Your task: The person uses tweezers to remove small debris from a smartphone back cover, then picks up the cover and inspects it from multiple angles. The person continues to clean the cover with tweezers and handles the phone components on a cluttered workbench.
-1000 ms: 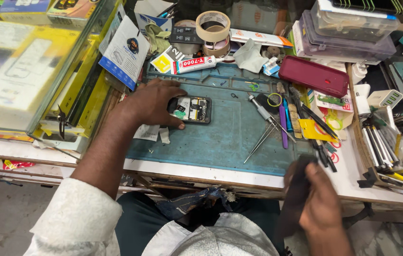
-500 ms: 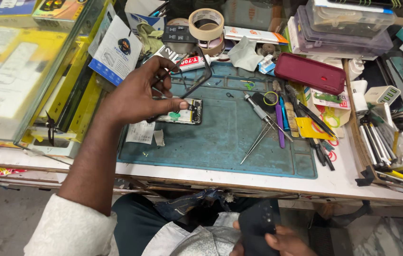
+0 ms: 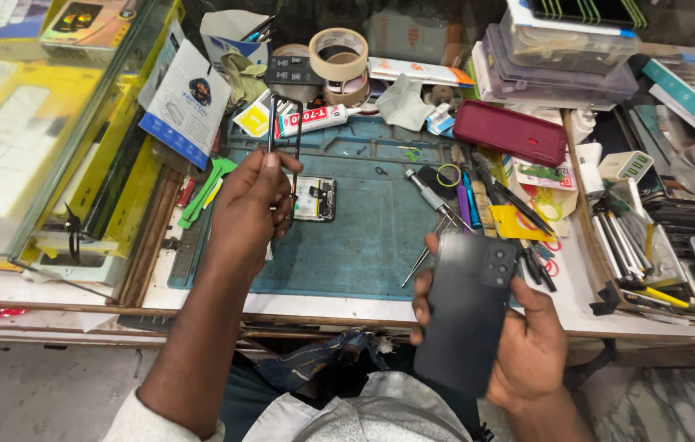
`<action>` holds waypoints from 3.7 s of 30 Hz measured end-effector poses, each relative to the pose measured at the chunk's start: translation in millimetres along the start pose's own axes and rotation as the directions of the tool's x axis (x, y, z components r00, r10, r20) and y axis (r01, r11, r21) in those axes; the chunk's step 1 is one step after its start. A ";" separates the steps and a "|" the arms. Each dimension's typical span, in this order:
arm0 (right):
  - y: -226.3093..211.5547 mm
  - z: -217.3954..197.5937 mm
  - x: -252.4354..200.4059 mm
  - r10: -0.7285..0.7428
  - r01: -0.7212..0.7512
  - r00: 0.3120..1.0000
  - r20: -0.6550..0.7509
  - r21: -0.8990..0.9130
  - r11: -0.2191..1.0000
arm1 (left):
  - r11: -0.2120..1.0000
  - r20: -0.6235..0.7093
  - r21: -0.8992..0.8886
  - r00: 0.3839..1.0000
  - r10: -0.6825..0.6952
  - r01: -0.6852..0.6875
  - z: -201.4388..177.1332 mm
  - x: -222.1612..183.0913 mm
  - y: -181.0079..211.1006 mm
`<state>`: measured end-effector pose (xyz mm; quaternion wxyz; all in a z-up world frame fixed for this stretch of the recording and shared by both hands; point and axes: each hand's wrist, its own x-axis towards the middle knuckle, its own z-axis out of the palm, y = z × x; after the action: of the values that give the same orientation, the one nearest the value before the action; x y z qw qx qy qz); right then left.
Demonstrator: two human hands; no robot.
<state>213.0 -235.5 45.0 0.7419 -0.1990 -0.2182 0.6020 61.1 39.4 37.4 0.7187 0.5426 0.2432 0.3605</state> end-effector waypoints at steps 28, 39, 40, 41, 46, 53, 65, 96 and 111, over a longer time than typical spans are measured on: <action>9.7 3.4 39.5 -0.172 0.096 0.985 -0.010 -0.795 0.599 | 0.687 0.069 -0.717 0.968 0.241 -0.120 38.4 -57.3 -26.9; 14.2 1.0 38.3 -0.219 0.129 0.975 0.027 -0.876 0.464 | 0.638 0.076 -0.766 0.976 0.203 -0.073 60.3 -54.9 -45.2; 14.7 1.1 38.2 -0.219 0.118 0.976 0.016 -0.880 0.460 | 0.637 0.085 -0.768 0.975 0.207 -0.069 61.0 -55.1 -45.5; 15.2 1.2 38.2 -0.219 0.107 0.976 0.006 -0.884 0.455 | 0.636 0.093 -0.769 0.973 0.211 -0.064 61.8 -55.4 -45.9; 16.3 2.8 40.5 -0.208 0.154 0.974 0.088 -0.932 0.328 | 0.644 0.149 -0.763 0.953 0.265 -0.060 70.0 -61.2 -48.9; 12.8 14.6 43.8 -0.235 0.204 0.958 0.164 -0.966 0.157 | 0.695 0.143 -0.713 0.952 0.269 -0.090 74.4 -66.4 -50.8; 22.9 41.7 62.8 -0.448 0.188 0.838 0.311 -0.936 -0.299 | 0.684 0.109 -0.717 0.947 0.301 -0.135 90.4 -83.5 -33.6; 28.6 42.7 62.7 -0.396 0.165 0.861 0.320 -0.911 -0.378 | 0.814 0.197 -0.558 0.927 0.318 -0.161 65.3 -86.9 -36.9; 31.3 35.9 54.9 -0.396 0.138 0.835 0.381 -0.843 -0.520 | 0.992 0.129 -0.123 0.992 -0.010 0.026 36.6 -83.2 -21.0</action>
<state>177.5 -174.4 61.9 0.3774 -0.6963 -0.6005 -0.1098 41.8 -50.9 24.7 0.7684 0.5166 0.1784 0.3329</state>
